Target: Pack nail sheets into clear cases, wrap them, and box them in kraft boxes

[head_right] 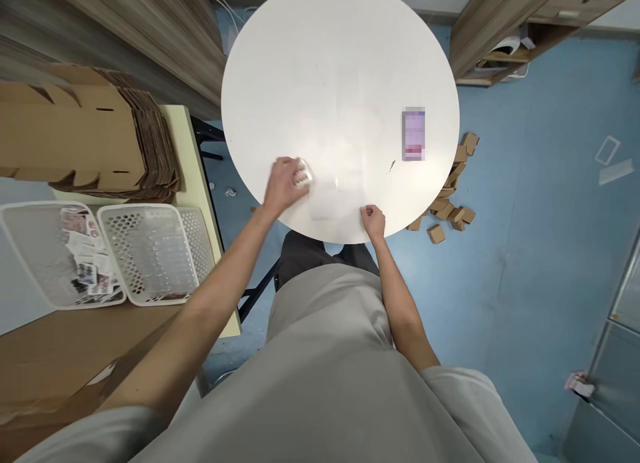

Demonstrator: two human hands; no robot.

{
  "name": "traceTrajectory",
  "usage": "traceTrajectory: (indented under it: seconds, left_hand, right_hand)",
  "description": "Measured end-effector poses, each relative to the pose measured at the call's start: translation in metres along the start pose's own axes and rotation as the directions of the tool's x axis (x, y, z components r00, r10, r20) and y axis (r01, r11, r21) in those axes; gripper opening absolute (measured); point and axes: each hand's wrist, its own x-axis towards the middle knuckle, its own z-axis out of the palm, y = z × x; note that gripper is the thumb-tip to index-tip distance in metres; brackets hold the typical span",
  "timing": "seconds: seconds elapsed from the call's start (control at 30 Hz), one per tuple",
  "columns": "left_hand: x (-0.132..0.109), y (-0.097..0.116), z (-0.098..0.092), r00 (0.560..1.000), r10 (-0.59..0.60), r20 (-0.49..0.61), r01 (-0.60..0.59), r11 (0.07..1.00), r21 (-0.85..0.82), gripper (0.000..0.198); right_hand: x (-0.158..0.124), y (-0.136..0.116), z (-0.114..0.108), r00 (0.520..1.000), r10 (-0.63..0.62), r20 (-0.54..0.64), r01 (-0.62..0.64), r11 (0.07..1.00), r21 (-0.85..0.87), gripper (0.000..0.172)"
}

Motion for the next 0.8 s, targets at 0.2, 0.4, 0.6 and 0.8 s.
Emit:
traceTrajectory:
  seconds: [0.2,0.4,0.6,0.8]
  left_hand:
    - [-0.055,0.049,0.055,0.951,0.120,0.285,-0.129,0.991,0.015,0.074]
    - [-0.058,0.046,0.065,0.944,0.088,0.317,-0.124,0.988,0.096,0.069]
    - [-0.059,0.047,0.071,0.945,0.057,0.321,-0.090,0.992,0.088,0.070]
    - [-0.060,0.048,0.074,0.953,0.019,0.303,-0.023,1.000,0.010,0.072]
  right_hand:
    - [-0.006,-0.001,0.012,1.000,0.005,-0.026,-0.005,1.000,0.015,0.022]
    - [-0.008,0.003,0.011,0.999,-0.018,-0.036,0.019,0.999,0.026,0.025]
    - [-0.018,-0.003,0.002,0.994,-0.112,0.005,0.112,0.990,-0.090,0.025]
    - [-0.035,-0.033,-0.003,0.939,-0.333,0.083,0.343,0.912,-0.223,0.026]
